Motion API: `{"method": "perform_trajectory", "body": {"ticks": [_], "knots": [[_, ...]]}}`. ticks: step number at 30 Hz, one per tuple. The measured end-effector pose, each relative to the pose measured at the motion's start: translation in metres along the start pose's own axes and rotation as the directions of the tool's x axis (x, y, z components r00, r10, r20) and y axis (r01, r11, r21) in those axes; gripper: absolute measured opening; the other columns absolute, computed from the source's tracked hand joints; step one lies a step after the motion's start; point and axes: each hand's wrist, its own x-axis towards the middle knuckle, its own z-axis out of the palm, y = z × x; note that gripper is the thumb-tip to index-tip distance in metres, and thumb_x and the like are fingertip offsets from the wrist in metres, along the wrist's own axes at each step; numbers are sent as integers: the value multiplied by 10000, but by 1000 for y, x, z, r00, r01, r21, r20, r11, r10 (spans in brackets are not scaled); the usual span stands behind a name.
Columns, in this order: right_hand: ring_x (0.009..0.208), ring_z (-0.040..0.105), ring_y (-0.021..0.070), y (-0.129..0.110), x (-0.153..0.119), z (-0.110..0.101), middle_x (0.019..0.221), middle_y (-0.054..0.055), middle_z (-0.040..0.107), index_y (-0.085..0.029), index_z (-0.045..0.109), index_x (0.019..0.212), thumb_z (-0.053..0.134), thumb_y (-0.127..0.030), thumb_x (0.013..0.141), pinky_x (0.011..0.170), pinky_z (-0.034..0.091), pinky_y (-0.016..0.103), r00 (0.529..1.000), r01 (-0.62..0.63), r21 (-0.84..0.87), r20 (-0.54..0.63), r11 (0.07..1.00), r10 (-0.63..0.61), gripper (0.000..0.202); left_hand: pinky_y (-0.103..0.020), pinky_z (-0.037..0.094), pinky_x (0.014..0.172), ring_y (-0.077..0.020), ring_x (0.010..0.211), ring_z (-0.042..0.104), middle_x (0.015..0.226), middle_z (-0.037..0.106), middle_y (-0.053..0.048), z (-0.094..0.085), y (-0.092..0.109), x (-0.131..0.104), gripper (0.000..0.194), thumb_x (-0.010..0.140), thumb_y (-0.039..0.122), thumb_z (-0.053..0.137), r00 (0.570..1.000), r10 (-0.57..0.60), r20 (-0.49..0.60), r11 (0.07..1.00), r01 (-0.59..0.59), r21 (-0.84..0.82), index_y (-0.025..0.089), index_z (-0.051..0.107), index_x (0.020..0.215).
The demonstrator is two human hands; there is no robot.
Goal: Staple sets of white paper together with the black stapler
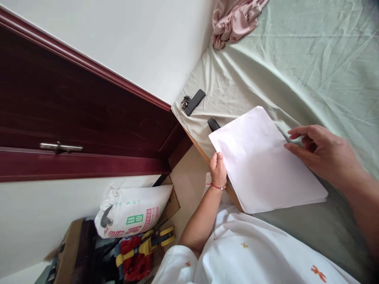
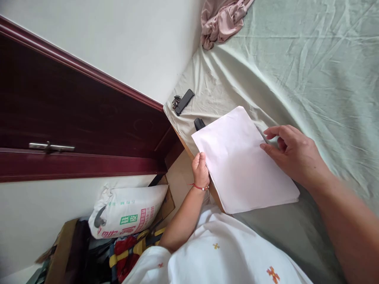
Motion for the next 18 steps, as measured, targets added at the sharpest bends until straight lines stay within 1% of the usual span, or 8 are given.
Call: {"method": "perform_trajectory", "body": {"ticks": [4,7,9,12,14,16,17,18], "knots": [[582,507,137,-2,-3,-5,696,-11,605,-257,721,972,614,-556,832,593,391,291,997,-65,37,31,997,64,348,-248,467,711,-126,713,574,732,597,13,-7,11,5,471,830,636,694,996,-75,-54,988,67,-141,172,627,783],[555,480,134,-2,-4,-10,630,-11,614,-247,713,814,571,-668,854,528,347,280,964,-164,92,224,982,141,447,-274,513,799,-156,820,665,854,711,-28,-13,23,13,453,785,601,751,985,-101,-142,975,69,-211,162,704,886],[560,475,132,-2,-4,-13,617,-2,624,-232,702,753,565,-715,851,520,352,270,915,-218,189,382,957,133,511,-294,531,854,-174,892,699,939,751,-53,-17,32,20,430,783,562,764,970,-112,-217,965,53,-258,166,727,947],[500,441,112,-4,-5,-17,639,30,674,-210,734,775,572,-740,838,456,344,249,755,-367,321,651,873,78,557,-314,550,904,-184,946,722,1005,772,-66,-21,44,31,338,818,463,756,931,-135,-338,944,18,-328,174,736,994],[459,449,107,-6,-7,-19,685,58,713,-203,763,817,572,-721,851,407,349,243,573,-452,318,820,833,-2,553,-319,562,926,-182,972,727,1050,777,-73,-22,51,36,268,844,375,735,905,-163,-394,919,-6,-393,173,736,1021],[524,581,152,-9,-9,-19,783,88,756,-208,779,836,573,-667,883,436,450,264,420,-470,297,904,831,-86,505,-323,569,948,-185,1017,724,1114,773,-83,-21,57,37,236,871,316,702,896,-204,-395,882,-7,-470,172,734,1056],[599,651,186,-9,-9,-19,837,97,772,-215,783,839,571,-641,899,484,511,286,383,-459,291,917,839,-109,480,-328,569,960,-189,1047,719,1150,767,-86,-20,59,36,234,887,308,683,900,-224,-375,863,5,-504,177,732,1074],[685,701,218,-10,-10,-19,886,100,782,-223,786,845,571,-622,909,551,566,314,379,-444,291,918,847,-116,457,-336,567,972,-194,1078,713,1184,759,-87,-18,61,34,238,902,315,668,909,-238,-343,848,23,-529,186,728,1091]]}}
